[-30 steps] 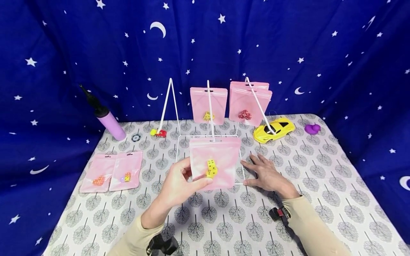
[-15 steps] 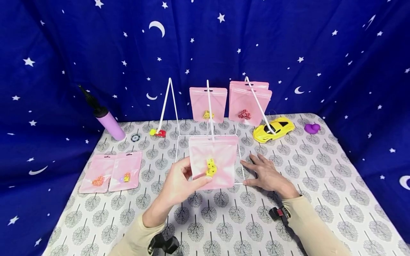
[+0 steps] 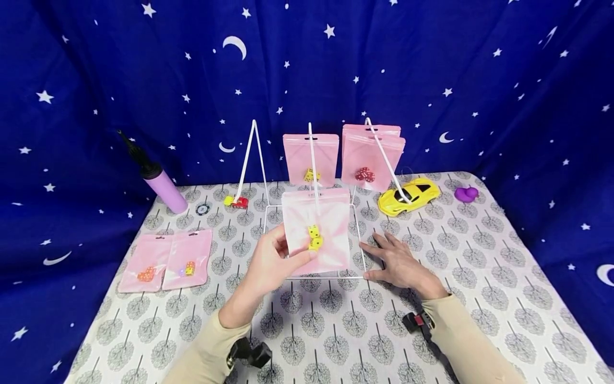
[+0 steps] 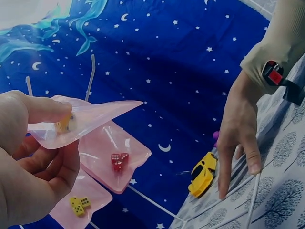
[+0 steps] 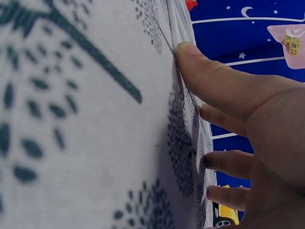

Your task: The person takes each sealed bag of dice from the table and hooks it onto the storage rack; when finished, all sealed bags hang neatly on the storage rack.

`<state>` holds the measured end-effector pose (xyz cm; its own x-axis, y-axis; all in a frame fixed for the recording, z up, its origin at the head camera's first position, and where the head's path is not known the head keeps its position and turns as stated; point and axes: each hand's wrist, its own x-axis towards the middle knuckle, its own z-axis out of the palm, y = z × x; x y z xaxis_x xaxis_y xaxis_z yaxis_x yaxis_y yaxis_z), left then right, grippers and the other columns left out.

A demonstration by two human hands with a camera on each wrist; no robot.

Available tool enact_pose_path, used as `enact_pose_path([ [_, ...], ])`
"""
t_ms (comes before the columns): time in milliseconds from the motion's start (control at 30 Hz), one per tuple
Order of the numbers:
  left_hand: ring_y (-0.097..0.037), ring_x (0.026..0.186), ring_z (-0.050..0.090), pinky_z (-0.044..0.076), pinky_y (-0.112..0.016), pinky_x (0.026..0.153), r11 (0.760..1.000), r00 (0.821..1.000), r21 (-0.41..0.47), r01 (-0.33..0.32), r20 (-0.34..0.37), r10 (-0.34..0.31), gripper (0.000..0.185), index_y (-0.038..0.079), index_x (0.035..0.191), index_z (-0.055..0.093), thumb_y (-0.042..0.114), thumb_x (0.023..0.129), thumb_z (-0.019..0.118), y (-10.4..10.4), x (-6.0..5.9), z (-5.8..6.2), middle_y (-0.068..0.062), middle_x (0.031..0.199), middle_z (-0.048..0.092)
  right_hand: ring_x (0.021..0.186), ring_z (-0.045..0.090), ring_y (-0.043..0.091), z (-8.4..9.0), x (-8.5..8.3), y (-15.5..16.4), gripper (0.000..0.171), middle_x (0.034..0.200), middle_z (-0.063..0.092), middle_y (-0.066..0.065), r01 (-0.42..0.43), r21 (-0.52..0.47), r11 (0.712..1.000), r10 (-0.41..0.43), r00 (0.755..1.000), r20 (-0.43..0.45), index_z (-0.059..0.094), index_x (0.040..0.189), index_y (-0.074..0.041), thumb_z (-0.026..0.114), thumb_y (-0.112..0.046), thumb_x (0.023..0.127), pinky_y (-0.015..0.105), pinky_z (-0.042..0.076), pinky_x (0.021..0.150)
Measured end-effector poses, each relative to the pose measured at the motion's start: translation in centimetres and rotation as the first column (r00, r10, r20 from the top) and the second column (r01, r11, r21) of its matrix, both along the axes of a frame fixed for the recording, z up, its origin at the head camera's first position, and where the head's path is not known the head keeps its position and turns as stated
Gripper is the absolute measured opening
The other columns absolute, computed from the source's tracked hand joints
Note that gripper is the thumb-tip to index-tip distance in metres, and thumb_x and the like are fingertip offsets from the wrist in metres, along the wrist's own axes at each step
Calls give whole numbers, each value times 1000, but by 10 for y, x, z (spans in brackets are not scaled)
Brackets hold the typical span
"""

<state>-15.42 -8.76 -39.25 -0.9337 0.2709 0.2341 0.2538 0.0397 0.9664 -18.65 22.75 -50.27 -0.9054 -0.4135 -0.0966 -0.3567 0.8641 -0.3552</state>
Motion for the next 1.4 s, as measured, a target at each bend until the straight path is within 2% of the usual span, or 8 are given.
enact_pose_path([
  [200,-18,83,68,62,-34,73,1000,999,14,-10,40,10,38,1,113,65,2,77,78,3,-11,5,-17,102,69,142,14,54,0,0,0,80,156,23,28,7,1,1000,-7,1000,5,43,147,-21,73,-50,79,76,12,108],
  [400,-20,84,68,61,-34,74,1000,997,-3,-29,71,30,37,2,112,66,4,78,78,4,-21,6,-17,103,69,143,14,53,0,0,0,80,156,23,28,5,3,1000,-5,1000,11,42,148,-21,73,-50,80,77,12,108],
  [600,-20,87,67,61,-33,76,997,997,-39,-61,53,63,36,5,114,66,7,79,78,4,-31,6,-13,104,70,142,14,54,1,1,-1,79,156,24,28,1,-2,1000,-1,1000,6,43,148,-20,73,-49,80,77,12,108],
  [1000,-22,95,66,58,-32,85,996,991,16,-89,101,87,39,6,118,66,7,80,77,7,-49,7,-13,109,70,143,14,53,0,2,0,80,156,24,28,3,-11,1000,-3,1000,-3,43,147,-20,74,-48,79,77,13,107],
  [1400,-23,93,67,59,-33,84,994,988,16,-111,114,109,37,8,117,66,11,81,76,9,-65,9,-10,107,70,143,13,53,0,2,0,79,157,23,27,7,-17,1000,-7,1000,5,43,147,-21,74,-48,79,79,13,105],
])
